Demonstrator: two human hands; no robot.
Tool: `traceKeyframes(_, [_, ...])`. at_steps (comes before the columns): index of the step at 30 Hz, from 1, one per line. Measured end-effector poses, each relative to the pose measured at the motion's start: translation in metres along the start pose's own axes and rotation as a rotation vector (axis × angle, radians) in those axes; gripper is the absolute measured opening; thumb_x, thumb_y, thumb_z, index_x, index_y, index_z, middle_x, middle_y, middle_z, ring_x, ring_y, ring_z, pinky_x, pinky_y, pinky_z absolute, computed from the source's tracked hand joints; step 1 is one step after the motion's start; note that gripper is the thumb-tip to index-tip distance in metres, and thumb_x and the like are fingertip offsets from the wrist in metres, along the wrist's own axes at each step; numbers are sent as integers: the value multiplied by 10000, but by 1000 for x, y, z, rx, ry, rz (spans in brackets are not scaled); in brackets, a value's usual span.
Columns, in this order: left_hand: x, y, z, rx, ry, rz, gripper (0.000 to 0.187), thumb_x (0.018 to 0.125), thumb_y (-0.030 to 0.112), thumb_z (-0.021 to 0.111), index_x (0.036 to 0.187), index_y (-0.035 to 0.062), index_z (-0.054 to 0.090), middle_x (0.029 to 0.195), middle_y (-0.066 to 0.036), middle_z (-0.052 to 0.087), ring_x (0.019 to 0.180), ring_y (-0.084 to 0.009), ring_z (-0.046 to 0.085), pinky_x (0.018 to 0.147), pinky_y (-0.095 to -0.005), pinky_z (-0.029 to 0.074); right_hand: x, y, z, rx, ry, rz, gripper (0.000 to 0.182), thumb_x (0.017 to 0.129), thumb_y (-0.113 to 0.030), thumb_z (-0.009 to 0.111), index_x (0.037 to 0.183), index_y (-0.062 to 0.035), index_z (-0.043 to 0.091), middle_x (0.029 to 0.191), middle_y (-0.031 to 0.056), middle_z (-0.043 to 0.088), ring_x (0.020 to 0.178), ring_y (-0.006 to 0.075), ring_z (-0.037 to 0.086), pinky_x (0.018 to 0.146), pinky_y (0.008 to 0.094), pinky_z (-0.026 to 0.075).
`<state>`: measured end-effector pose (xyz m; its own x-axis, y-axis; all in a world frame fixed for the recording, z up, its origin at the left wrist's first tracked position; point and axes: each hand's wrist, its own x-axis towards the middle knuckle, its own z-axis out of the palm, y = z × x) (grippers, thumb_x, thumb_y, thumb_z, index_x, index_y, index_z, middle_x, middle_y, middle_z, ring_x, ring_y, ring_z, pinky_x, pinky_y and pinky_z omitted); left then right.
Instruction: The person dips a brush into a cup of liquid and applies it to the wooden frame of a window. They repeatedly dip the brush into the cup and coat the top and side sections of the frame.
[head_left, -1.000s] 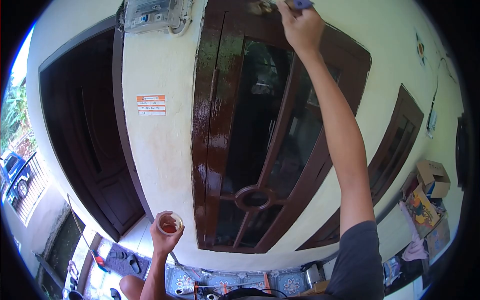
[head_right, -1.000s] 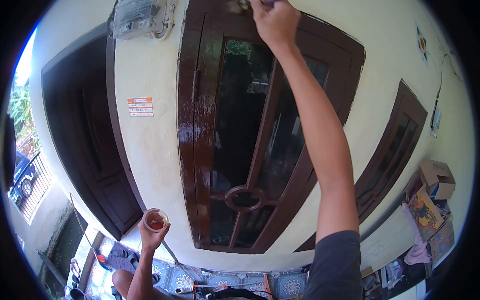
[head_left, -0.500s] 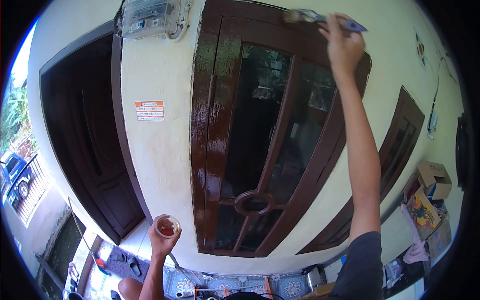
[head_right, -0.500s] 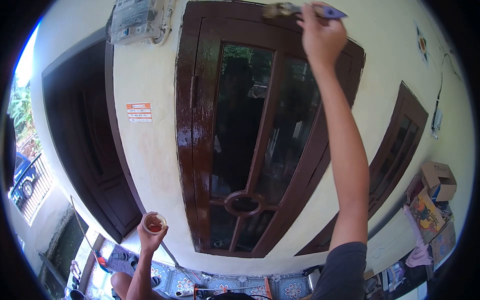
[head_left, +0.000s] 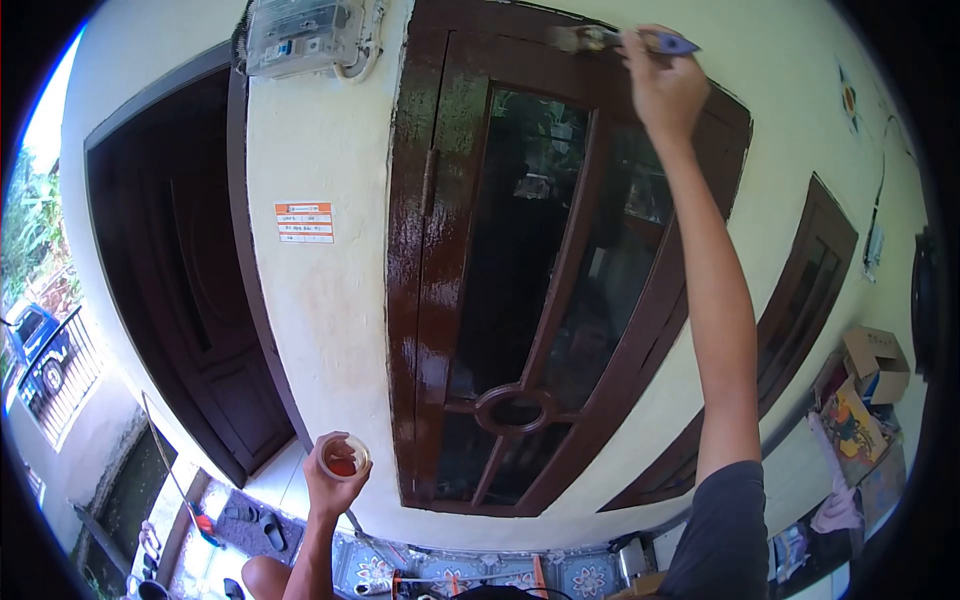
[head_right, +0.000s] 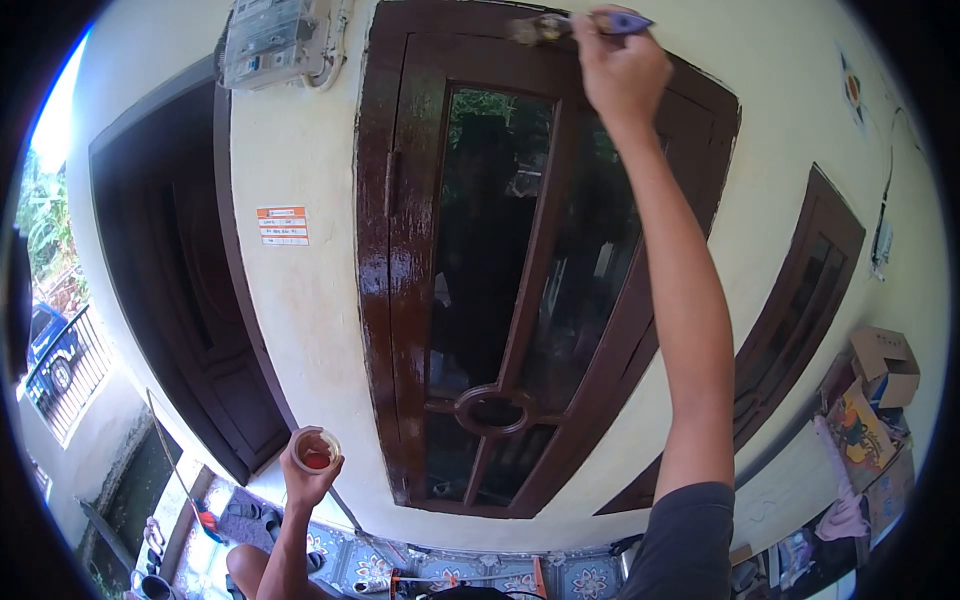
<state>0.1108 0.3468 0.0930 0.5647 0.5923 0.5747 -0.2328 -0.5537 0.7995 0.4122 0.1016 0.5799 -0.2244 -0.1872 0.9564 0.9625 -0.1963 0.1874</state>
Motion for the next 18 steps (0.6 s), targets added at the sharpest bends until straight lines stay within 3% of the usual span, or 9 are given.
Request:
traceKeyframes(3, [-2, -1, -3, 36, -9, 59, 525, 627, 151, 860, 1074, 24, 615, 825, -61, 650, 755, -141, 650, 716, -265, 539, 2, 11, -33, -54, 43, -5, 205, 875, -154, 738, 971, 18, 682, 823, 79, 737, 735, 135, 710, 707, 249, 542])
traceKeyframes(5, [-4, 4, -5, 45, -3, 58, 521, 627, 142, 857, 1073, 24, 614, 820, -59, 647, 750, -142, 648, 717, -264, 537, 4, 3, -45, 57, 158, 102, 238, 880, -211, 730, 935, 17, 690, 804, 78, 741, 732, 135, 711, 698, 273, 539])
traceKeyframes(6, [-5, 5, -7, 58, 2, 57, 517, 627, 133, 853, 1071, 25, 612, 816, -58, 644, 746, -143, 646, 718, -262, 535, 9, 5, -45, 129, 201, 52, 308, 868, -279, 740, 909, 22, 692, 801, 86, 740, 721, 132, 709, 685, 283, 536])
traceKeyframes(9, [-5, 0, -9, 52, 22, 22, 507, 633, 115, 844, 1074, 27, 609, 815, -55, 642, 751, -137, 645, 728, -263, 538, 22, 2, -27, 105, 201, 114, 233, 877, -158, 735, 977, 44, 674, 854, 117, 726, 776, 167, 721, 721, 261, 585])
traceKeyframes(10, [-6, -4, -10, 60, 18, 23, 507, 633, 115, 844, 1074, 27, 609, 815, -55, 642, 751, -137, 645, 728, -263, 538, 23, -27, -19, -61, 160, 179, 262, 850, -179, 757, 946, 52, 681, 820, 123, 729, 762, 169, 730, 696, 260, 595])
traceKeyframes(11, [-6, -9, -9, 62, 34, -5, 505, 636, 110, 842, 1076, 28, 607, 817, -54, 643, 754, -135, 645, 731, -265, 540, 23, -42, 3, 203, 134, 218, 212, 918, -180, 690, 945, 24, 641, 807, 91, 674, 721, 152, 666, 653, 301, 552])
traceKeyframes(12, [-6, -12, -9, 63, 52, -32, 504, 639, 105, 840, 1079, 29, 606, 819, -53, 644, 758, -133, 646, 734, -268, 542, 22, -46, 17, 221, 99, 197, 195, 920, -170, 685, 943, 20, 649, 798, 89, 671, 704, 153, 654, 648, 296, 525])
traceKeyframes(14, [-6, -10, -7, 41, 55, -39, 506, 642, 103, 840, 1083, 30, 605, 820, -53, 645, 759, -130, 645, 727, -265, 541, 23, -40, 46, 33, 92, 52, 220, 906, -199, 696, 925, 17, 659, 799, 101, 676, 717, 187, 651, 655, 335, 512])
traceKeyframes(18, [-6, 2, 1, 35, 27, -34, 471, 686, 56, 798, 1102, 3, 584, 813, -24, 612, 772, -87, 615, 722, -239, 531, 20, -35, 58, -81, 35, 94, 221, 891, -196, 711, 911, 16, 654, 808, 101, 680, 730, 202, 657, 669, 347, 520])
